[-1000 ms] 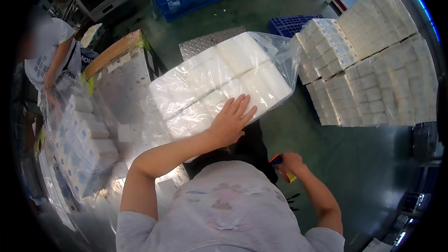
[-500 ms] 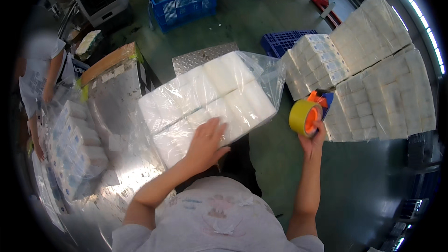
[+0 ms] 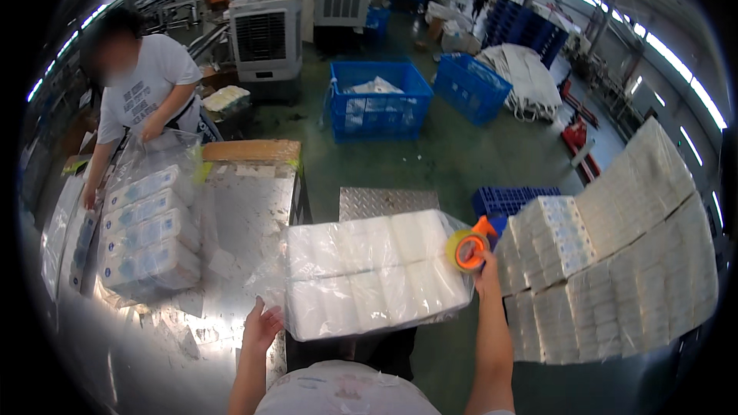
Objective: The person packs paper rolls into large plastic bags on a metal table, seals a bag using a tape dispenser, and then moves to a crate to sort individual rolls into another plastic bag.
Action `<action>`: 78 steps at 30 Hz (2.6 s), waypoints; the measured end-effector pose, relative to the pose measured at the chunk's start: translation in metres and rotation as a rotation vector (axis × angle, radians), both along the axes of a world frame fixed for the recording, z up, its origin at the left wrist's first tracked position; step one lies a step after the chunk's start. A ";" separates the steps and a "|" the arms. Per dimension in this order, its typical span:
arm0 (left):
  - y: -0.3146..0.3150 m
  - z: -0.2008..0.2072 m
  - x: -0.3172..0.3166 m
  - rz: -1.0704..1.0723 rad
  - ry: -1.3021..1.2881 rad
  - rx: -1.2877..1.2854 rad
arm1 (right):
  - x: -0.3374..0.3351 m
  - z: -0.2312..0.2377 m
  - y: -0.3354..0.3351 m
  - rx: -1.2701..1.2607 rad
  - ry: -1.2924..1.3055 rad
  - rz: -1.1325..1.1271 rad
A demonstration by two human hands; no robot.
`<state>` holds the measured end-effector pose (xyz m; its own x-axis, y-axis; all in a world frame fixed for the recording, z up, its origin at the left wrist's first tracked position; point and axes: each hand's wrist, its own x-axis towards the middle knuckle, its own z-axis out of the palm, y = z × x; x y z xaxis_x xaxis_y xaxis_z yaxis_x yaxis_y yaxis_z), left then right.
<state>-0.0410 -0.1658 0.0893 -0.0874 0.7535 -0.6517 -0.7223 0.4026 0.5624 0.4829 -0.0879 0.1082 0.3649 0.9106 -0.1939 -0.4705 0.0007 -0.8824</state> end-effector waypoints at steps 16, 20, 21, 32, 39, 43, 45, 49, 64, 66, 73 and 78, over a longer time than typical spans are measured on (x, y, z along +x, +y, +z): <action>0.109 0.026 0.062 -0.272 0.707 0.663 | -0.063 0.028 -0.129 0.020 0.175 -0.078; 0.106 0.012 0.081 -0.445 1.082 0.809 | -0.099 0.022 -0.117 -0.077 -0.040 -0.220; 0.101 0.017 0.084 -0.486 1.193 0.795 | -0.102 0.021 -0.109 -0.080 -0.070 -0.215; 0.078 0.032 0.099 -0.792 1.651 0.879 | -0.113 -0.002 -0.113 -0.103 -0.276 -0.132; 0.068 0.015 0.098 -0.748 1.607 0.950 | -0.074 -0.049 -0.124 -0.264 -0.344 -0.122; 0.072 0.008 0.105 -0.748 1.693 0.987 | -0.132 0.009 -0.106 -0.212 -0.458 -0.025; 0.073 0.013 0.104 -0.769 1.681 0.962 | -0.147 0.018 -0.085 -0.210 -0.458 0.038; 0.071 0.010 0.108 -0.738 1.677 0.988 | -0.169 0.021 -0.060 -0.200 -0.442 0.137; 0.079 -0.046 0.136 -0.621 1.651 1.054 | -0.204 0.028 -0.024 -0.190 -0.399 0.295; 0.077 -0.045 0.135 -0.649 1.635 1.049 | -0.206 0.029 -0.021 -0.191 -0.396 0.308; 0.050 -0.002 0.116 -0.724 1.626 1.008 | -0.212 0.031 -0.011 -0.189 -0.374 0.339; 0.035 0.019 0.118 -1.004 1.414 0.853 | -0.203 0.034 -0.014 -0.189 -0.350 0.317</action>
